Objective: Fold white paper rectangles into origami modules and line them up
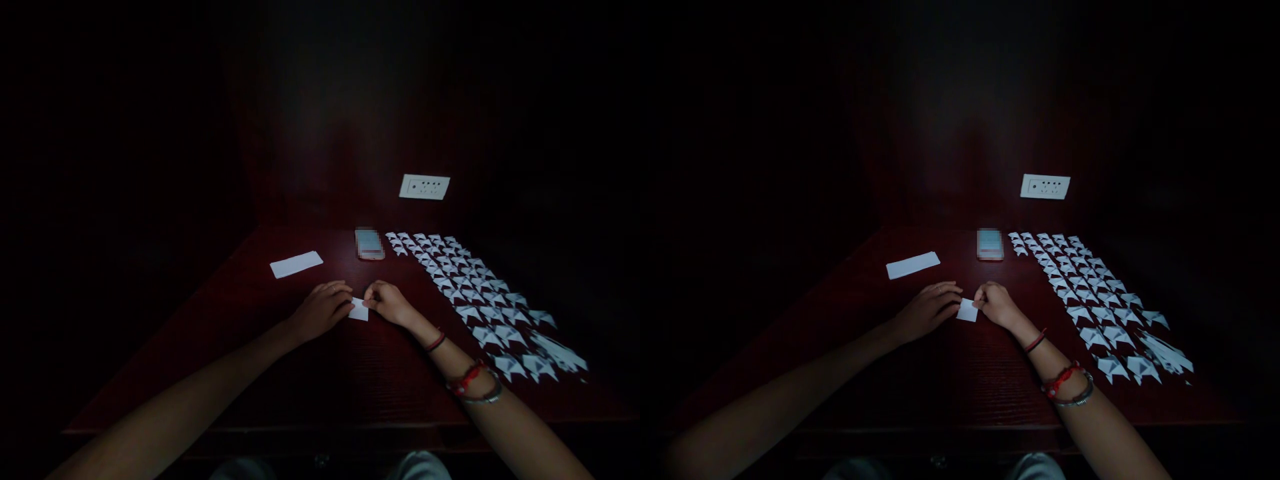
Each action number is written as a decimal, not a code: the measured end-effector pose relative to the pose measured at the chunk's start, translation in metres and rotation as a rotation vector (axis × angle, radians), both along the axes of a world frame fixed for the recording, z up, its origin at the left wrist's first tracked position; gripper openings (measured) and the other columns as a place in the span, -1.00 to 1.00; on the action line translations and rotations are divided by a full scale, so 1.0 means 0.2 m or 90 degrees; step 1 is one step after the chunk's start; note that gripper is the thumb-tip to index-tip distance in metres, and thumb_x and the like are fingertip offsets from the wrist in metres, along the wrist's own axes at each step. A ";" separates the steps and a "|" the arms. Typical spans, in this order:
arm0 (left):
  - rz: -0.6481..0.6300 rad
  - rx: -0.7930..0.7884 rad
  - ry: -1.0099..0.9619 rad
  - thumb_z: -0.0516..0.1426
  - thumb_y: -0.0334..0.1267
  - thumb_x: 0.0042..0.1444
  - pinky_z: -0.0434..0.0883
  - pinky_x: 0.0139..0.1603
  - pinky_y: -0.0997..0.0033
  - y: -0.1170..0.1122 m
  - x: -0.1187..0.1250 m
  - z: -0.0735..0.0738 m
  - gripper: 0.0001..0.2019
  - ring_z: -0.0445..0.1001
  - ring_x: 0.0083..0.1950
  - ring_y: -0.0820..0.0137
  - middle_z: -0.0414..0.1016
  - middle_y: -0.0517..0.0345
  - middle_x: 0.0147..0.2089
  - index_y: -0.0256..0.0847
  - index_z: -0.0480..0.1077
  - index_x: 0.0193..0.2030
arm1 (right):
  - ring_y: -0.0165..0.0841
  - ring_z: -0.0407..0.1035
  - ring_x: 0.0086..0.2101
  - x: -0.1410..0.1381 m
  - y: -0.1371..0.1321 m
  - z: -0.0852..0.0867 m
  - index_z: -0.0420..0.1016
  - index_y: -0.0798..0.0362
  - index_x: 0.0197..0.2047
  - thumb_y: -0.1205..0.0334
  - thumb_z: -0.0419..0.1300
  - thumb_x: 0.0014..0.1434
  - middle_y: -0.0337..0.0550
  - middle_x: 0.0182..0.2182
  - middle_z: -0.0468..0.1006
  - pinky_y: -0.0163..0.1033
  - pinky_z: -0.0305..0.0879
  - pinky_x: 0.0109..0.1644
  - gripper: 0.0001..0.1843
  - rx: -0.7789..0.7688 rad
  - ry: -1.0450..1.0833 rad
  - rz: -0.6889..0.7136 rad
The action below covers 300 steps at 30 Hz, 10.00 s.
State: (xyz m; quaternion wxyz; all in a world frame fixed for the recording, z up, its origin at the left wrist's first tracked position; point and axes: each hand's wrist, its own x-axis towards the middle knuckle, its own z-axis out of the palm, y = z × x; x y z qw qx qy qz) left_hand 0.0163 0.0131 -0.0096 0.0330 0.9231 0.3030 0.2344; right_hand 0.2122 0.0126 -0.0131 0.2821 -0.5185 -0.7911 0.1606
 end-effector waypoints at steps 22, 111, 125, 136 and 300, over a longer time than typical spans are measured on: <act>-0.013 0.038 -0.186 -0.02 -0.41 0.04 0.09 0.08 0.17 -0.04 -0.01 0.09 -0.92 0.01 0.14 0.31 0.08 0.10 0.07 -0.22 0.26 -0.36 | -0.40 0.20 -0.34 -0.07 -0.12 0.13 0.34 0.06 -0.40 0.35 0.06 0.03 -0.20 -0.43 0.30 -0.27 0.13 -0.23 -0.94 0.207 0.052 0.126; 0.043 -0.033 -0.106 -0.02 -0.28 0.09 0.17 -0.01 0.26 0.02 -0.02 -0.03 -0.83 0.16 -0.01 0.34 0.12 0.11 -0.04 -0.17 0.25 -0.17 | -0.49 0.24 -0.54 0.01 0.00 0.01 0.37 0.11 -0.56 0.22 0.06 -0.06 -0.28 -0.61 0.36 -0.39 0.11 -0.44 -0.83 -0.039 0.046 -0.032; -0.004 0.046 0.048 0.00 -0.29 0.07 0.11 0.01 0.22 -0.01 0.00 -0.02 -0.77 0.06 0.08 0.27 0.12 0.12 0.03 -0.12 0.26 -0.10 | -0.46 0.24 -0.41 -0.01 -0.03 0.02 0.44 0.06 -0.35 0.39 0.10 -0.03 -0.19 -0.45 0.36 -0.36 0.16 -0.29 -0.85 0.067 -0.053 0.070; -0.076 -0.040 0.073 -0.11 -0.29 0.16 0.19 -0.15 0.38 -0.02 -0.03 0.03 -0.79 0.27 -0.19 0.42 0.29 0.14 -0.22 -0.18 0.30 -0.16 | -0.42 0.26 -0.41 0.04 -0.03 0.04 0.44 0.10 -0.29 0.24 0.14 -0.03 -0.16 -0.44 0.38 -0.32 0.18 -0.29 -0.80 0.028 -0.068 0.073; 0.068 -0.035 -0.245 0.06 -0.39 -0.02 0.18 -0.02 0.25 -0.05 -0.02 0.11 -0.94 0.12 0.03 0.33 0.10 0.16 -0.02 -0.19 0.34 -0.43 | -0.36 0.20 -0.23 -0.09 -0.12 0.13 0.34 0.04 -0.42 0.26 0.05 0.05 -0.16 -0.30 0.22 -0.21 0.16 -0.12 -0.92 0.202 0.168 0.062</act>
